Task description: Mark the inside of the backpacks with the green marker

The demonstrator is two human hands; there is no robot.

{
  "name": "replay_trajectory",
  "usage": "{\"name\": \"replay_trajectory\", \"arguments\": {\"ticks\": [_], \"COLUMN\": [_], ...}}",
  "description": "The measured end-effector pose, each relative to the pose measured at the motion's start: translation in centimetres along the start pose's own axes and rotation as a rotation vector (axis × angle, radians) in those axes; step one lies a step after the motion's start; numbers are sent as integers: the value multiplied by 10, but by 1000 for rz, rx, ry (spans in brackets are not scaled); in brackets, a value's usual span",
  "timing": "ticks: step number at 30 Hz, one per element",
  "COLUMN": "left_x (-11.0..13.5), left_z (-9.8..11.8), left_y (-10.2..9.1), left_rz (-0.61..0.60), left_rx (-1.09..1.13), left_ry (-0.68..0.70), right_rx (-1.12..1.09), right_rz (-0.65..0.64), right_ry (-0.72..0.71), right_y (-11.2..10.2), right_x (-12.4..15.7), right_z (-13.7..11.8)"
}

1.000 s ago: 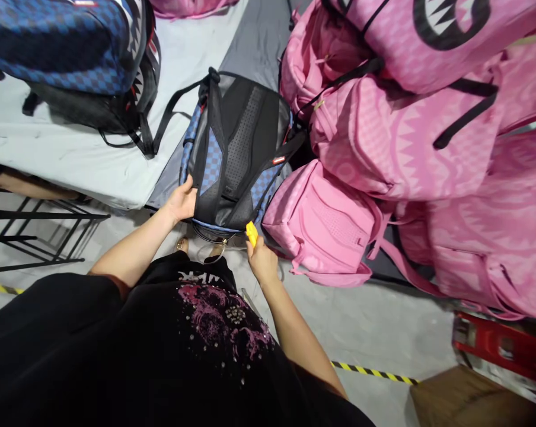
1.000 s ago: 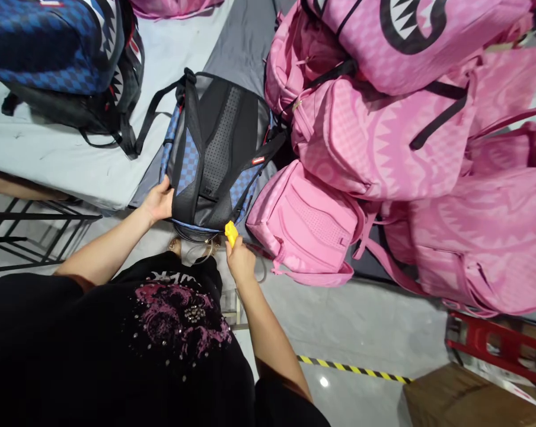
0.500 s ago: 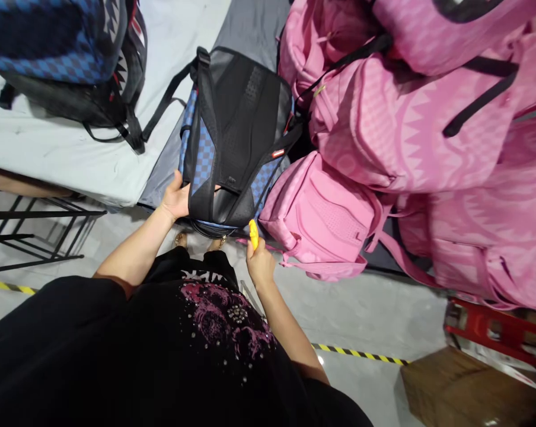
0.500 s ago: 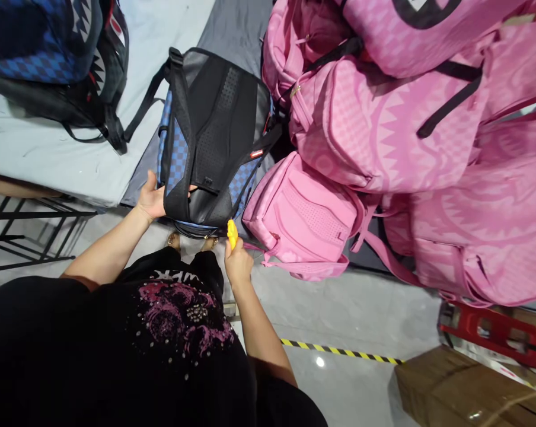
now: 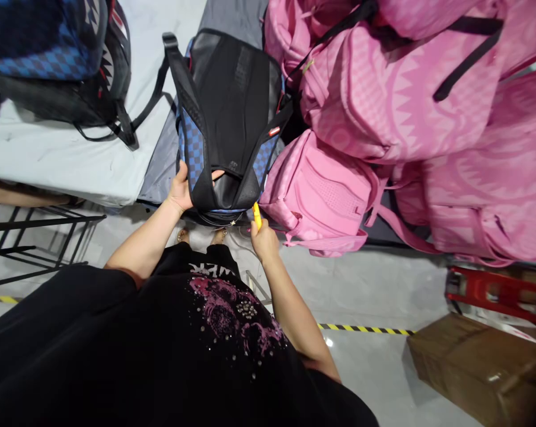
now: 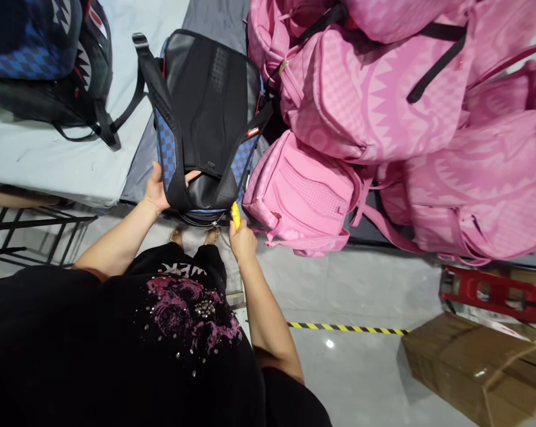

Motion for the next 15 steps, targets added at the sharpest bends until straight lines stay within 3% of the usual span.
{"name": "replay_trajectory", "arguments": {"ticks": [3,6,10,13,15], "left_x": [2,6,10,15,25], "left_z": [3,5,7,11,14], "left_y": [4,2,7,14,15], "left_rz": [-104,-125,-110,-89,0], "left_rx": [18,20,5,-123,-369], "left_ry": [29,6,-37,32,192], "right_rx": [-62,-118,-176,-184,-179], "right_rz": [8,-14,-104,-150,-175], "right_ry": [-3,-8,-29,-32,-25], "right_y": [-6,-5,16,30,36], "right_x": [20,73,135,139,129], "right_z": [4,13,9,-5,-11]}}
Point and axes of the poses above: each hand's wrist, its own x-axis away from the middle knuckle, its own y-axis out of the palm, z = x × y, the point moved 5 cm from there along -x, towards the middle knuckle, and after that the axes turned 7 degrees about z, right-handed, at the moved point
